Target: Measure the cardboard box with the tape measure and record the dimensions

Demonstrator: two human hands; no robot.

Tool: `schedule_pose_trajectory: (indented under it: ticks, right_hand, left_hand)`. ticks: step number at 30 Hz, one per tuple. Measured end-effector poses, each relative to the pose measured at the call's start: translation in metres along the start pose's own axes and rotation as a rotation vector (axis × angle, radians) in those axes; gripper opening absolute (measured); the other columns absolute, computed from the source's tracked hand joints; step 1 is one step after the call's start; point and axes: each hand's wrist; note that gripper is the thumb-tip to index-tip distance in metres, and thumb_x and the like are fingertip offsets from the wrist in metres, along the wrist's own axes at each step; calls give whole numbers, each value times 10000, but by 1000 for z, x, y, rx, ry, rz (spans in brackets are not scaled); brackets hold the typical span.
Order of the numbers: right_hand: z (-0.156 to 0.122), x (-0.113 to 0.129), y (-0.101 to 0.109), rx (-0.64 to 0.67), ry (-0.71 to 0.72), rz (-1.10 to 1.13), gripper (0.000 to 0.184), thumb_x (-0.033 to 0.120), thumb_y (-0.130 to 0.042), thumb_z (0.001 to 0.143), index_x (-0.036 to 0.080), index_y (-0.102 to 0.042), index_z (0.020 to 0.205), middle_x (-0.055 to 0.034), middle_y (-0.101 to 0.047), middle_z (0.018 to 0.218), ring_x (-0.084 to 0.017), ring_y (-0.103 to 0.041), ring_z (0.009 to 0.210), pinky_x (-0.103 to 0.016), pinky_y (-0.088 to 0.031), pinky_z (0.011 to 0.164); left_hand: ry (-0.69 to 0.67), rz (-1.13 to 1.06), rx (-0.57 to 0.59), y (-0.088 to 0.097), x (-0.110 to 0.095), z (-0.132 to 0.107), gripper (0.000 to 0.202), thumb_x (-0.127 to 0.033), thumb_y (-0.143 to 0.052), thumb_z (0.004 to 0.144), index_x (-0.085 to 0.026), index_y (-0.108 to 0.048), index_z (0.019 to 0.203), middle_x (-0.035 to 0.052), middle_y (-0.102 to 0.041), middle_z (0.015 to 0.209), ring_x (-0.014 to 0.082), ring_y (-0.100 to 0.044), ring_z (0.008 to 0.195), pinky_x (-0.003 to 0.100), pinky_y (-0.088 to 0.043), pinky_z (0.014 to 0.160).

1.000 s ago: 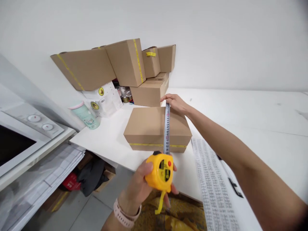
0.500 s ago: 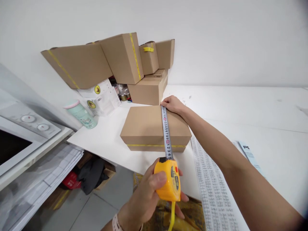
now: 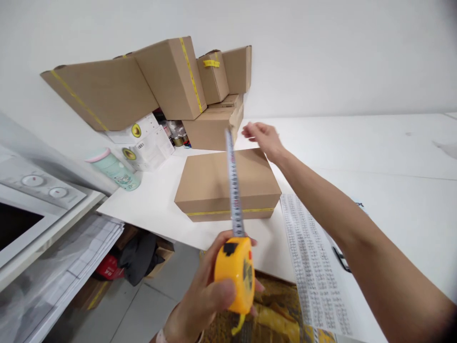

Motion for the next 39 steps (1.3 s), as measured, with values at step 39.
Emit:
schedule_pose_trajectory:
  ticks: [39]
  right_hand:
    - [-54,40,60,40,429,-785,437,277,-294,1024,283,-569,1363,-84,-698,1047,-282,-573,985,-431,-384,897]
  left_hand:
    - [100,182,137,13,43,34,768,-494,-838,723,-287,-479,1370,51,-543,1052,161,-594,785,276,-537,626]
Point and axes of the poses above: each hand's wrist, its own z-axis towards the middle knuckle, its own y-axis out of the back of the hand, x = y × z
